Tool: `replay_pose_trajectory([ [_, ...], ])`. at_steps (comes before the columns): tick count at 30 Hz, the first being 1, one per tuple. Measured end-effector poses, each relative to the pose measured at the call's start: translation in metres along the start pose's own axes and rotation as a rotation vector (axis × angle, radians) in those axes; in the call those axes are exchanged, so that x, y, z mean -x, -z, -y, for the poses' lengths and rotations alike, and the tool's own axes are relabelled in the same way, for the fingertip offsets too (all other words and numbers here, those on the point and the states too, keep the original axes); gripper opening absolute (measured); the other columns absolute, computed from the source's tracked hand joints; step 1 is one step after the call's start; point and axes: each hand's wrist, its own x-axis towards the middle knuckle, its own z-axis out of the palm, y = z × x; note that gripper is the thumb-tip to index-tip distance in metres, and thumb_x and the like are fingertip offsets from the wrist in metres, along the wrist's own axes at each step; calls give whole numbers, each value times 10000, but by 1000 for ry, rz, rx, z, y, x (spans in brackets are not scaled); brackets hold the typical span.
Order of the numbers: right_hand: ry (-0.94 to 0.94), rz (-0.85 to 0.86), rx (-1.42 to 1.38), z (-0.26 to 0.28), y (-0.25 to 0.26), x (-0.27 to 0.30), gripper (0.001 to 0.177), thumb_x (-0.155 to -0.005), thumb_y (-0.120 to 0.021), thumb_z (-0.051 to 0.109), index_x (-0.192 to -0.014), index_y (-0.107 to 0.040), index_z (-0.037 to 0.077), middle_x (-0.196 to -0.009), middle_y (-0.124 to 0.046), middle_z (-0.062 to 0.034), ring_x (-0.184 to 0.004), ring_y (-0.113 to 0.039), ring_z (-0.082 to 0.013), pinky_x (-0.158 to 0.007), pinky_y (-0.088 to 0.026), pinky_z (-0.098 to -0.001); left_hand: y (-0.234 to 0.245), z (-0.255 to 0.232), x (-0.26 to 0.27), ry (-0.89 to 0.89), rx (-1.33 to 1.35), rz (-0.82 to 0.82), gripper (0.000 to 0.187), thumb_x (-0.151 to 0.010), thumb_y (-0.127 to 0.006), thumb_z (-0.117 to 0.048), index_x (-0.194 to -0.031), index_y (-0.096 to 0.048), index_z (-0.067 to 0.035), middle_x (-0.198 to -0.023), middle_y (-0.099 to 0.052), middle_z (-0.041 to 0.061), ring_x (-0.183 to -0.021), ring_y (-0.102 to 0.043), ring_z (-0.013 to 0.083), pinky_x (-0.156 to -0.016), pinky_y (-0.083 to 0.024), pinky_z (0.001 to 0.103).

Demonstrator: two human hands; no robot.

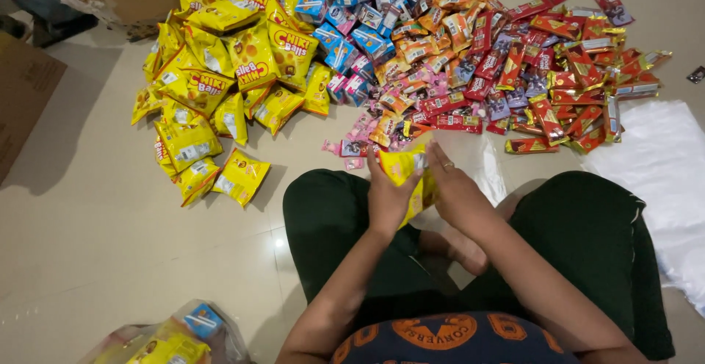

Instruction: Packing various snack packets from a large pile on the floor into a clear plastic bag.

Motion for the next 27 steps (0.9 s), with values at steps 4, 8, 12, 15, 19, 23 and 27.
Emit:
replay_pose_trajectory([
  [4, -6, -26, 40, -8, -4, -1, 1012, -747, -622, -164, -1638, -168, -4, -1700, -170, -250, -1279, -544, -515, -1053, -508, -543, -12, 16, -3, -49, 131, 76, 1085, -910, -719, -193, -1642, 76, -93, -1566, -379, 295, -1451, -425, 455, -1153, -411, 531],
  [8, -14, -33, -37, -24, 11, 1, 1027, -753, -659, -76, -1645, -158, 12, -1693, -201, -246, -1370, -461, -511, -1094, -447, -579, -3, 19, 1, -244, 23, 204, 925, -981, -581, -143, -1613, 83, -11, -1605, -306, 323, -1497, -319, 499, -1218, -319, 577],
  [12, -26, -42, -42, -42, 20, -2, 1065, -746, -688, -40, -1662, -154, 67, -1704, -210, -205, -1418, -428, -478, -1090, -436, -601, -7, 81, -45, -683, -171, -265, 524, -941, -595, -79, -1448, -463, -63, -1181, -540, 133, -1131, -552, 345, -1008, -456, 490],
  [15, -42, -55, -49, -41, 30, 3, 1067, -742, -703, -34, -1666, -193, 121, -1714, -218, -160, -1455, -402, -435, -1108, -425, -576, -2, 58, -45, -187, -104, 81, 857, -902, -710, -466, -1592, -291, -178, -1343, -606, 113, -1157, -631, 322, -973, -540, 481],
  [19, -52, -73, -46, -46, 39, 5, 1058, -743, -719, -45, -1663, -239, 159, -1703, -267, -136, -1451, -426, -405, -1107, -431, -562, -18, 61, -66, -207, -381, 229, 753, -907, -638, -459, -1568, -385, -203, -1165, -724, 57, -1097, -705, 285, -915, -565, 437],
  [23, -12, -256, 12, -67, 60, 10, 876, -750, -718, -73, -1566, -448, 94, -1559, -462, -237, -1251, -568, -447, -998, -495, -569, -16, 31, -66, -382, -566, 107, 575, -922, -593, -249, -1487, -504, -188, -1032, -747, 108, -1038, -720, 352, -908, -562, 508],
  [27, 47, -470, 83, -86, 89, 15, 797, -761, -788, -49, -1517, -586, 104, -1407, -610, -267, -1050, -694, -443, -802, -576, -536, -9, -10, -45, -501, -492, 150, 639, -849, -613, -258, -1479, -511, -235, -871, -726, 48, -937, -731, 319, -869, -569, 462],
])
